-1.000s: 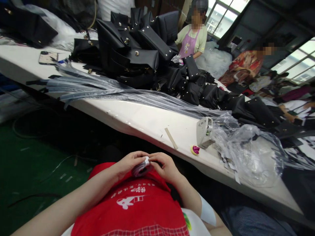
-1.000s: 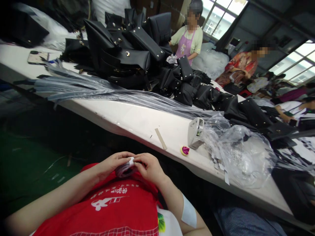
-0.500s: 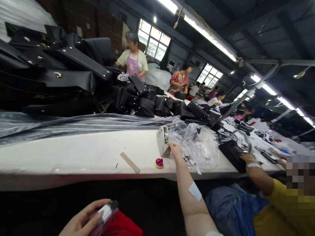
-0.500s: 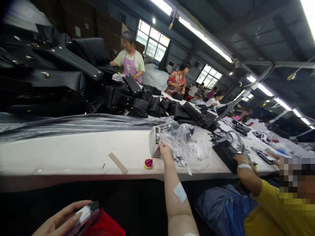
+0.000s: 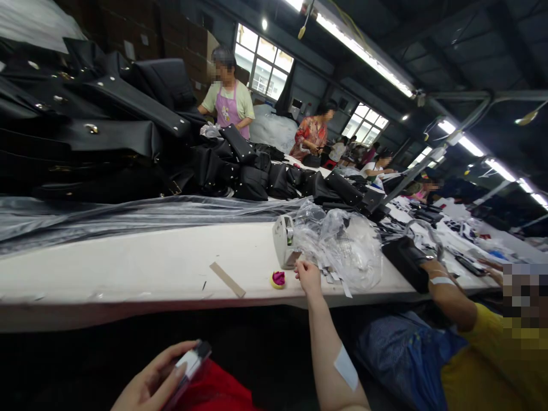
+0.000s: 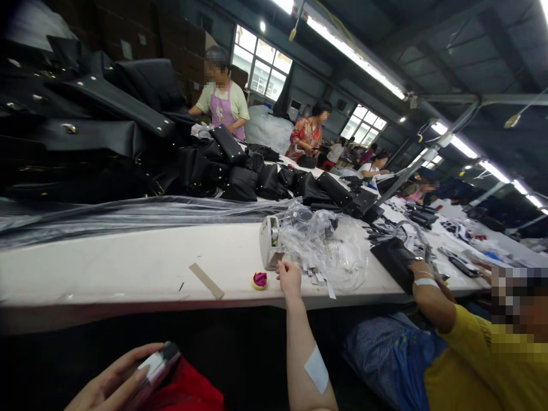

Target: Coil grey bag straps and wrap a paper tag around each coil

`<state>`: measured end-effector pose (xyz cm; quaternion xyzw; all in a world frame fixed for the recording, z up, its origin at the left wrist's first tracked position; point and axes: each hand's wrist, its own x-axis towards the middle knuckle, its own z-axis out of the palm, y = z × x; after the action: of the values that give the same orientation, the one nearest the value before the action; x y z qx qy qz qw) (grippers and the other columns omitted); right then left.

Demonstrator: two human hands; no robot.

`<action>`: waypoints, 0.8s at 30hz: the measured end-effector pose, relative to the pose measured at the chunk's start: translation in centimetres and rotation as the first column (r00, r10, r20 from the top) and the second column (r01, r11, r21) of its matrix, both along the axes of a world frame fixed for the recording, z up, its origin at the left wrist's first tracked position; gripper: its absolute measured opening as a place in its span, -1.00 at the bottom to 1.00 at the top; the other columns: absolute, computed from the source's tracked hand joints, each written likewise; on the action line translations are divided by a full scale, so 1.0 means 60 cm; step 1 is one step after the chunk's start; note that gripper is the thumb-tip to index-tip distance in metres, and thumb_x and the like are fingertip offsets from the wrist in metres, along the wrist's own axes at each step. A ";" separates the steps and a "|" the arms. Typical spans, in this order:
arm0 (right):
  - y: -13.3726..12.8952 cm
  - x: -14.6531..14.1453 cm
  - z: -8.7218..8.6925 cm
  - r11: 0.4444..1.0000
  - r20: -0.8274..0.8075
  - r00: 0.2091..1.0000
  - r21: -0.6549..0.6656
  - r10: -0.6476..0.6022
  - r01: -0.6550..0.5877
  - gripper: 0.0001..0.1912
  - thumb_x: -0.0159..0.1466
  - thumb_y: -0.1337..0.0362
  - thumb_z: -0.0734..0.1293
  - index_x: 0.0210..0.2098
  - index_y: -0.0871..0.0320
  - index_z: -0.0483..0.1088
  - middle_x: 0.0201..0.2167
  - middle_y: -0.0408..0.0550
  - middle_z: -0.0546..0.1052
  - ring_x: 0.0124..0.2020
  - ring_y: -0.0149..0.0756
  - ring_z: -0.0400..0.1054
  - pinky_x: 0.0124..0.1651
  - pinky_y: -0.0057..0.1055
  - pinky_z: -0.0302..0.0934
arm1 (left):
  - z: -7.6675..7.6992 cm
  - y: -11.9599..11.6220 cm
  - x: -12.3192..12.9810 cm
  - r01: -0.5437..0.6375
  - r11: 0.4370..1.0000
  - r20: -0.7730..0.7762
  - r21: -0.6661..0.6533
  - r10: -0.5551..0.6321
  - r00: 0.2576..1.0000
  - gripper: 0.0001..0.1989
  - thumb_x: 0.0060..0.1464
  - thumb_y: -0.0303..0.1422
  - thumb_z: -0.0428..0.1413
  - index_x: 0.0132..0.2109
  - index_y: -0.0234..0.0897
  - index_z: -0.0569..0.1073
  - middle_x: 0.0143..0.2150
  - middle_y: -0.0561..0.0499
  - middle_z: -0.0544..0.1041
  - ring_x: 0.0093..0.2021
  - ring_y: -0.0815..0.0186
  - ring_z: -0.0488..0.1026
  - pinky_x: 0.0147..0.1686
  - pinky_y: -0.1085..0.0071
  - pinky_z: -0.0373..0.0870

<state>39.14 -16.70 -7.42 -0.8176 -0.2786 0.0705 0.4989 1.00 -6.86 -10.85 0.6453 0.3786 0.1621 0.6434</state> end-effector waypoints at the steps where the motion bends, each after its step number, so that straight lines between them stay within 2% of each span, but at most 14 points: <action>1: 0.002 -0.019 0.005 1.000 -0.026 0.999 0.000 0.028 -0.028 -0.56 0.18 -0.05 0.24 -0.44 0.24 0.45 -0.60 -0.06 0.47 -0.65 -0.37 0.27 -0.54 -0.45 0.19 | 0.011 0.000 0.001 0.004 1.000 -0.002 -0.019 -0.004 1.000 -0.41 -0.05 0.15 0.06 -0.04 -0.18 0.49 -0.04 -0.11 0.58 -0.02 0.00 0.50 0.02 0.15 0.42; 2: 0.005 -0.044 0.010 0.997 -0.062 0.995 0.003 0.074 -0.074 -0.56 0.20 -0.05 0.23 -0.39 0.24 0.46 -0.57 -0.07 0.47 -0.64 -0.40 0.28 -0.53 -0.46 0.19 | 0.022 -0.001 0.002 -0.010 1.000 -0.003 -0.015 0.009 1.000 -0.43 -0.03 0.11 0.08 -0.02 -0.19 0.47 -0.02 -0.11 0.57 0.00 0.01 0.48 0.07 0.15 0.38; 4: 0.013 -0.109 0.018 0.970 -0.188 0.952 0.022 0.241 -0.241 -0.57 0.21 -0.05 0.25 -0.35 0.23 0.46 -0.54 -0.08 0.48 -0.63 -0.44 0.28 -0.53 -0.49 0.20 | 0.040 -0.006 0.008 -0.067 0.998 0.020 -0.007 0.067 0.998 -0.46 0.00 0.04 0.09 0.00 -0.23 0.44 -0.02 -0.13 0.56 0.00 0.03 0.47 0.09 0.16 0.34; 5: 0.018 -0.148 0.021 0.937 -0.273 0.898 0.043 0.344 -0.346 -0.57 0.20 -0.05 0.27 -0.35 0.23 0.47 -0.54 -0.09 0.47 -0.63 -0.45 0.27 -0.53 -0.51 0.19 | 0.046 -0.009 0.011 -0.096 0.995 0.039 -0.011 0.096 0.995 -0.48 0.01 0.01 0.10 0.01 -0.25 0.43 -0.02 -0.13 0.55 -0.02 0.05 0.47 0.08 0.17 0.35; 7: 0.024 -0.226 0.025 0.838 -0.434 0.733 0.104 0.523 -0.536 -0.59 0.19 -0.04 0.30 -0.37 0.23 0.48 -0.58 -0.12 0.46 -0.65 -0.48 0.26 -0.56 -0.54 0.16 | 0.051 -0.012 0.014 -0.134 0.991 0.078 -0.025 0.136 0.988 -0.52 0.04 -0.06 0.09 0.01 -0.28 0.41 -0.03 -0.14 0.55 -0.03 0.08 0.47 0.05 0.20 0.36; 9: 0.027 -0.294 0.026 0.740 -0.529 0.580 0.146 0.619 -0.656 -0.61 0.19 -0.02 0.32 -0.38 0.23 0.48 -0.60 -0.14 0.45 -0.65 -0.49 0.26 -0.56 -0.54 0.16 | 0.050 -0.014 0.011 -0.164 0.986 0.101 -0.024 0.166 0.981 -0.56 0.07 -0.11 0.08 0.02 -0.30 0.40 -0.03 -0.14 0.54 -0.04 0.11 0.47 0.03 0.22 0.37; 11: 0.030 -0.342 0.022 0.667 -0.565 0.488 0.156 0.665 -0.728 -0.61 0.20 -0.01 0.32 -0.39 0.24 0.48 -0.60 -0.14 0.45 -0.65 -0.49 0.26 -0.54 -0.54 0.16 | 0.048 -0.016 0.003 -0.183 0.983 0.102 -0.018 0.184 0.978 -0.58 0.09 -0.15 0.07 0.02 -0.31 0.39 -0.05 -0.14 0.55 -0.07 0.13 0.48 0.00 0.23 0.38; 13: 0.035 -0.368 0.014 0.622 -0.584 0.440 0.147 0.682 -0.769 -0.61 0.20 -0.01 0.32 -0.40 0.24 0.47 -0.61 -0.15 0.45 -0.65 -0.50 0.25 -0.54 -0.54 0.15 | 0.046 -0.018 -0.005 -0.190 0.982 0.101 -0.020 0.191 0.976 -0.58 0.10 -0.17 0.07 0.04 -0.31 0.38 -0.07 -0.13 0.55 -0.10 0.15 0.50 -0.03 0.24 0.40; 15: 0.043 -0.378 0.005 0.608 -0.603 0.426 0.126 0.675 -0.784 -0.60 0.19 -0.02 0.33 -0.43 0.24 0.46 -0.62 -0.15 0.44 -0.67 -0.51 0.24 -0.55 -0.55 0.13 | 0.046 -0.020 -0.012 -0.192 0.981 0.101 -0.016 0.192 0.976 -0.58 0.11 -0.18 0.07 0.06 -0.30 0.37 -0.06 -0.13 0.55 -0.10 0.15 0.50 -0.04 0.24 0.41; 19: 0.055 -0.382 -0.005 0.619 -0.643 0.432 0.083 0.632 -0.781 -0.57 0.15 -0.05 0.34 -0.47 0.25 0.45 -0.65 -0.15 0.43 -0.70 -0.51 0.22 -0.60 -0.56 0.09 | 0.045 -0.019 -0.017 -0.209 0.976 0.088 0.053 0.204 0.975 -0.62 0.12 -0.20 0.05 0.03 -0.29 0.41 0.00 -0.12 0.52 -0.02 0.15 0.47 0.03 0.25 0.37; 22: 0.059 -0.386 -0.005 0.639 -0.665 0.446 0.061 0.599 -0.767 -0.55 0.13 -0.07 0.35 -0.50 0.25 0.44 -0.67 -0.15 0.42 -0.72 -0.51 0.21 -0.63 -0.57 0.07 | 0.040 -0.015 -0.018 -0.228 0.967 0.070 0.111 0.221 0.973 -0.66 0.10 -0.18 0.07 -0.03 -0.26 0.45 -0.04 -0.09 0.55 -0.04 0.16 0.48 0.02 0.29 0.37; 24: 0.059 -0.390 -0.006 0.635 -0.686 0.427 0.066 0.589 -0.770 -0.56 0.12 -0.06 0.35 -0.49 0.25 0.44 -0.67 -0.15 0.42 -0.71 -0.51 0.22 -0.62 -0.57 0.09 | 0.037 -0.013 -0.020 -0.253 0.952 0.031 0.173 0.252 0.967 -0.67 0.09 -0.16 0.09 -0.07 -0.24 0.48 -0.07 -0.07 0.57 -0.08 0.16 0.50 -0.01 0.31 0.39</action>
<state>15.75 -13.16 -7.77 -0.6094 -0.3829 0.5821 0.3784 -0.23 -7.62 -8.64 0.6451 0.4396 0.2784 0.5596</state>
